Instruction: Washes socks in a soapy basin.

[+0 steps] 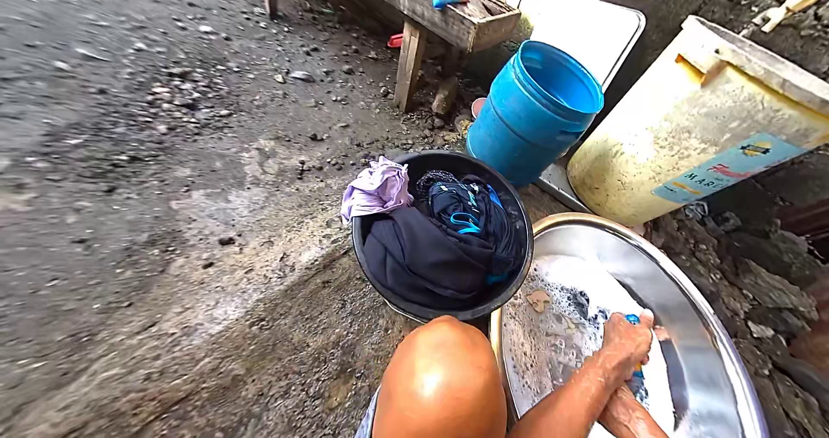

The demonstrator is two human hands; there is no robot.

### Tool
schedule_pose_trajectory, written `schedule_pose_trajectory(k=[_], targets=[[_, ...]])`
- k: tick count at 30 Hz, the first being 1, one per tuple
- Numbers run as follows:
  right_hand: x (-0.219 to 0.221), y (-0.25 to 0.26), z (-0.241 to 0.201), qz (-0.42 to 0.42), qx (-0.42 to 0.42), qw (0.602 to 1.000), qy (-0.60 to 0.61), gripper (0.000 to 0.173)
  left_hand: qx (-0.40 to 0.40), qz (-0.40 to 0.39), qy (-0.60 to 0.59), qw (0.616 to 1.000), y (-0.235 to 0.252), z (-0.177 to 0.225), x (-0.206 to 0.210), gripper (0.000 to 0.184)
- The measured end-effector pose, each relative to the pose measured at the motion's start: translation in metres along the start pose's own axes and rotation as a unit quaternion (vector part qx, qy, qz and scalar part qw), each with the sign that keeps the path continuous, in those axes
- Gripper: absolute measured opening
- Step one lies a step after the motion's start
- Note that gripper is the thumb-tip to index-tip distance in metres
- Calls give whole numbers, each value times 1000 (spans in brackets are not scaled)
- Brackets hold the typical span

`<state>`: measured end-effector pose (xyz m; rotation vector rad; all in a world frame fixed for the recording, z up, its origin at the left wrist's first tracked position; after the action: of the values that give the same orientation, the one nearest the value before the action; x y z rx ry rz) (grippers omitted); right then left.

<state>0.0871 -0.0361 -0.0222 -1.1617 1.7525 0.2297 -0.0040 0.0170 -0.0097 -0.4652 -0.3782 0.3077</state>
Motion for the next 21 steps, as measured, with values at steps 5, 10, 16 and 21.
schedule_pose_trajectory(k=[5,10,16,21], targets=[[-39,27,-36,54,-355,864,-353,15,91,-208,-374,899,4,28,-55,47],[-118,37,-133,150,-421,893,-58,41,179,-91,-479,854,12,26,-101,51],[-174,74,-238,254,-491,734,395,34,-41,65,-457,886,40,-34,-83,37],[-96,154,-254,182,-418,795,401,14,-70,79,-469,877,30,-56,-55,37]])
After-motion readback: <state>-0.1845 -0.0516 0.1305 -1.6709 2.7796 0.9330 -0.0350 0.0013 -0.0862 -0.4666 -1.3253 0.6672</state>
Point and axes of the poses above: each hand's wrist, its own y-axis towards the middle knuckle, its own x-axis out of the palm, z = x × y, the point moved 2 cm from there along y, towards the middle knuckle, and after that the axes turned 11 degrees about y, right-handed, at the moved point
